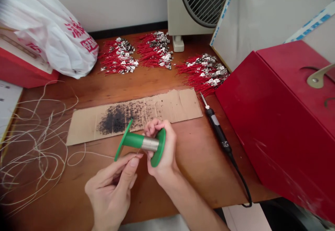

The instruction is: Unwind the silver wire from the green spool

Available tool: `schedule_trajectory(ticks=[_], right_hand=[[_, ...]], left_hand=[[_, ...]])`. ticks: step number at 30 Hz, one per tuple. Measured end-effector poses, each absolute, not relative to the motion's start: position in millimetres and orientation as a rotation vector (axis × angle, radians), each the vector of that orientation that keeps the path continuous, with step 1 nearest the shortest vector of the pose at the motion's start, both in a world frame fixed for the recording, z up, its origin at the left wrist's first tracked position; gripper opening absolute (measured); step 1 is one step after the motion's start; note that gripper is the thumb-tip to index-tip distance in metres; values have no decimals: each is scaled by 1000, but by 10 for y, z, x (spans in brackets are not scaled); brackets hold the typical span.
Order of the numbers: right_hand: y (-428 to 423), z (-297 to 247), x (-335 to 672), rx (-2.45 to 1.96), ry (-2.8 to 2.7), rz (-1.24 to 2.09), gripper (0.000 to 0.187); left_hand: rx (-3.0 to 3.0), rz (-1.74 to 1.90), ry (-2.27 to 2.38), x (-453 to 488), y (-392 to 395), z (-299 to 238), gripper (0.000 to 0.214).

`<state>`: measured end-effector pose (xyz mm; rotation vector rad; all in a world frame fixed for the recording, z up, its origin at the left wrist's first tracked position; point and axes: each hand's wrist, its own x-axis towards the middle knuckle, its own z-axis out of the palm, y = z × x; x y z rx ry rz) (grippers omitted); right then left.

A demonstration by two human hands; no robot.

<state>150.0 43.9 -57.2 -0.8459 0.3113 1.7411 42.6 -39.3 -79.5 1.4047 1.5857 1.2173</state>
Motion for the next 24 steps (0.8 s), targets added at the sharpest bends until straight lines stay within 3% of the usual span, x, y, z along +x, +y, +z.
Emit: schedule_trajectory(ticks=[8,15,24], right_hand=[[421,-725,1589,-604,159,1903,27],[396,-673,1641,-482,-291,2109,33],[248,-619,1681,-598,-988,2251,33]], left_hand=[[842,1084,1323,390,-484,-1024,18],[884,953,1272,136,-273,-955,29],[1091,407,1119,-309,171,-463,24]])
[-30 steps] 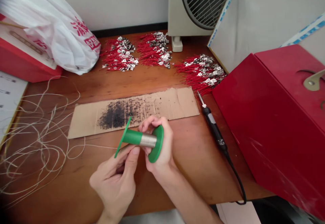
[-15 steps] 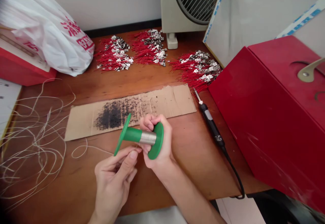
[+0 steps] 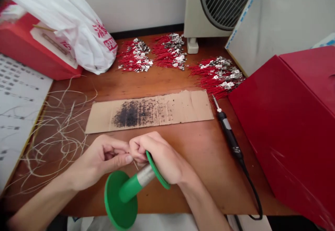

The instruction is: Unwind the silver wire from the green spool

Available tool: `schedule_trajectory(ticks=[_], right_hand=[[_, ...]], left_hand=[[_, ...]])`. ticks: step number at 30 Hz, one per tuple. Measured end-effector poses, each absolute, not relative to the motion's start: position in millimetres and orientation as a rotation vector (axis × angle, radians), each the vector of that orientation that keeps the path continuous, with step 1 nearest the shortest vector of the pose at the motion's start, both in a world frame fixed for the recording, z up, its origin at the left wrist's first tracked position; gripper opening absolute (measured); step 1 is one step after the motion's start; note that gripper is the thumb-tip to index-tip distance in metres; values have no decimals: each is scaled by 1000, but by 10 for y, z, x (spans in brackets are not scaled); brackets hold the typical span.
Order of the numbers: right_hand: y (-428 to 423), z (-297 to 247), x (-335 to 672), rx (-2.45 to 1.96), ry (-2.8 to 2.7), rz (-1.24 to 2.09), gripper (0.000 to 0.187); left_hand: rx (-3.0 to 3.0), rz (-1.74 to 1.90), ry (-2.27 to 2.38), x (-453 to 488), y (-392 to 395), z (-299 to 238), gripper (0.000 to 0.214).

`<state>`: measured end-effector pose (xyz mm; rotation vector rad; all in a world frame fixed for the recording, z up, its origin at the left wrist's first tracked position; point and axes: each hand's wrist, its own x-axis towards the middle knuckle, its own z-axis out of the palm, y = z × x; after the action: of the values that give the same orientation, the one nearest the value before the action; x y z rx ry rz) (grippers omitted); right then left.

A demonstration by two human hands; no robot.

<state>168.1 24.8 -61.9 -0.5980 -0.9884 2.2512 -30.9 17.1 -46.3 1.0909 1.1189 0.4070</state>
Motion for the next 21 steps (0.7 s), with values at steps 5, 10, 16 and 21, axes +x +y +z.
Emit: schedule_trajectory(ticks=[5,10,16,21], right_hand=[[177,-545,1739,-921,-1360,2077,29],[130,-526,1720,-1196,-1481,1909,27],[165,-571,1673,-1247,-1492,1721,31],[167,-586,1636,-1212,-1378,1577,34]], left_hand=[[783,215,1072,-329,252,-286,27],[763,227,1115,-255,296,-146,23],[1081,288,1220,-211,230,-13,24],[1333,388,1335,-194,118,95,32]])
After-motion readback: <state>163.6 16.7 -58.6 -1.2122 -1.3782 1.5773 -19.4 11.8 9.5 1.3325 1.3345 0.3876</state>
